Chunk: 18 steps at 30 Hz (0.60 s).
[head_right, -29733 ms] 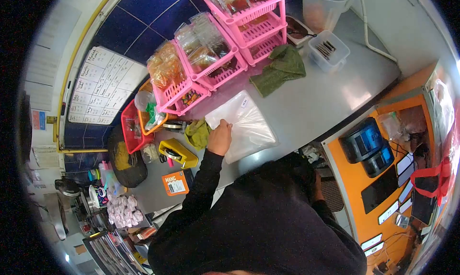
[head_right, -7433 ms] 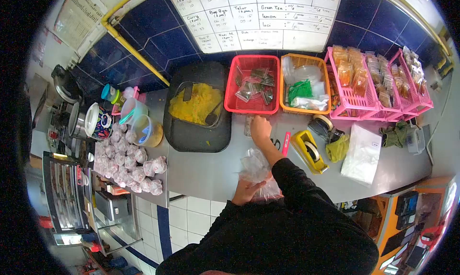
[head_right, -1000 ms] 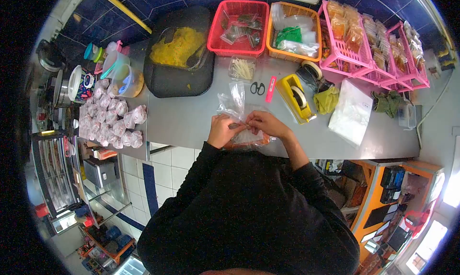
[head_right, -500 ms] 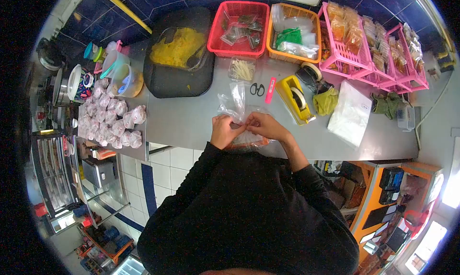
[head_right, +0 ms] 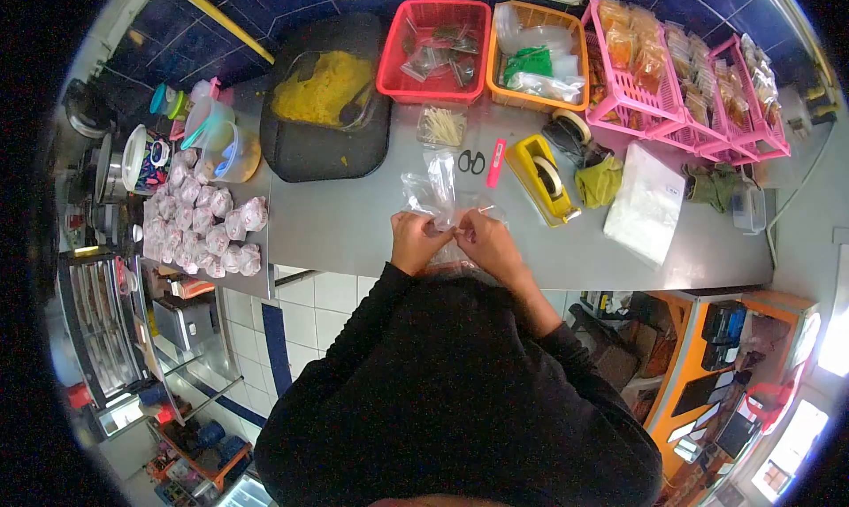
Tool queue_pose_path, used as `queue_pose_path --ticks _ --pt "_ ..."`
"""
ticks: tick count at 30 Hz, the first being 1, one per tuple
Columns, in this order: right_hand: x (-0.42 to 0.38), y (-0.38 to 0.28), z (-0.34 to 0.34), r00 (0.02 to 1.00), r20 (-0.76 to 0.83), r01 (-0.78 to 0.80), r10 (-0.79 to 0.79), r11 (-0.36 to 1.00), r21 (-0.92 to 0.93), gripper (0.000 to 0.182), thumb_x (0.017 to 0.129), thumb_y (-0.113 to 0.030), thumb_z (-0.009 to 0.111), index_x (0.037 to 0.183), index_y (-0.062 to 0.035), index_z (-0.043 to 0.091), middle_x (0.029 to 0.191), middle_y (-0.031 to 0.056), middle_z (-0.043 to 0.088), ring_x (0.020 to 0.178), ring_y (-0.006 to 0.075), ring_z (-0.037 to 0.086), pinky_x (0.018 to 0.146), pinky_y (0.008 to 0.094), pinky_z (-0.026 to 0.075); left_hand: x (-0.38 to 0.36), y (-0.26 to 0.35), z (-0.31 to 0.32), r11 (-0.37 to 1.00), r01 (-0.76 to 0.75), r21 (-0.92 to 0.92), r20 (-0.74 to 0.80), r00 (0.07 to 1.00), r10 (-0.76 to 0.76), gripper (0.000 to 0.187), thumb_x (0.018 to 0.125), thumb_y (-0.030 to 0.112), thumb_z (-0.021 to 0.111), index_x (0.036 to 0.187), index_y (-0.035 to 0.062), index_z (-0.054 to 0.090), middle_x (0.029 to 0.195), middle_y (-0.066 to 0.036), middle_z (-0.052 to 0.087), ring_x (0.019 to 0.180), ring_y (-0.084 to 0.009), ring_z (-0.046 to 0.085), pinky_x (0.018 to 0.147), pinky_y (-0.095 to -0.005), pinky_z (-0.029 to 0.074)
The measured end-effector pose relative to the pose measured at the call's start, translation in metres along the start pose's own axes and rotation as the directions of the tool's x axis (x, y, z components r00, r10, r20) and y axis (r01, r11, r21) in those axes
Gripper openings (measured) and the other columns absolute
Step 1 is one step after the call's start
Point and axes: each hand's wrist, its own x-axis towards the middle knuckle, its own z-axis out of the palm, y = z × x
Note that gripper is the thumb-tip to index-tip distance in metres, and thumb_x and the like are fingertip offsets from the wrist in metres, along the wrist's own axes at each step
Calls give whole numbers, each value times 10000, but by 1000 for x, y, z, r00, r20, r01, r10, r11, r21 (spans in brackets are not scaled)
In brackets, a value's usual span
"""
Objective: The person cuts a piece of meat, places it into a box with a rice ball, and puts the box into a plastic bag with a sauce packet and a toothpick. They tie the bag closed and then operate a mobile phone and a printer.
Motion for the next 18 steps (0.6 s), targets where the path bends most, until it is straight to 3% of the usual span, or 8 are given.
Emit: queue_pose_path --ticks 2,5,12,18 --pt "-2 -6 2 999 -18 -30 31 999 43 203 861 -136 731 948 13 622 854 188 710 794 336 723 707 434 570 2 5 -4 999 38 -32 27 999 -37 353 723 387 845 861 78 747 768 -65 700 802 -269 644 912 -409 373" --pt "-2 -3 6 997 -54 -46 49 997 54 192 864 -128 712 950 19 623 835 193 707 787 355 718 708 440 570 -1 -4 2 1000 -21 -14 -10 1000 20 342 723 377 846 869 84 748 761 -52 709 778 -270 646 910 -411 373" --pt "-1 -7 5 993 -77 -94 90 994 -53 153 855 -130 689 924 -11 622 808 180 696 749 376 698 677 455 558 1 5 4 994 -95 -47 -51 994 92 338 711 359 855 876 88 738 804 -57 709 828 -273 645 907 -418 375" --pt "-2 -10 5 995 -100 4 -16 993 -117 166 850 -169 672 884 -22 604 769 165 661 735 375 661 681 476 523 2 8 2 996 -73 -55 -43 997 71 332 719 339 857 878 83 719 834 -55 700 882 -265 632 904 -427 383"
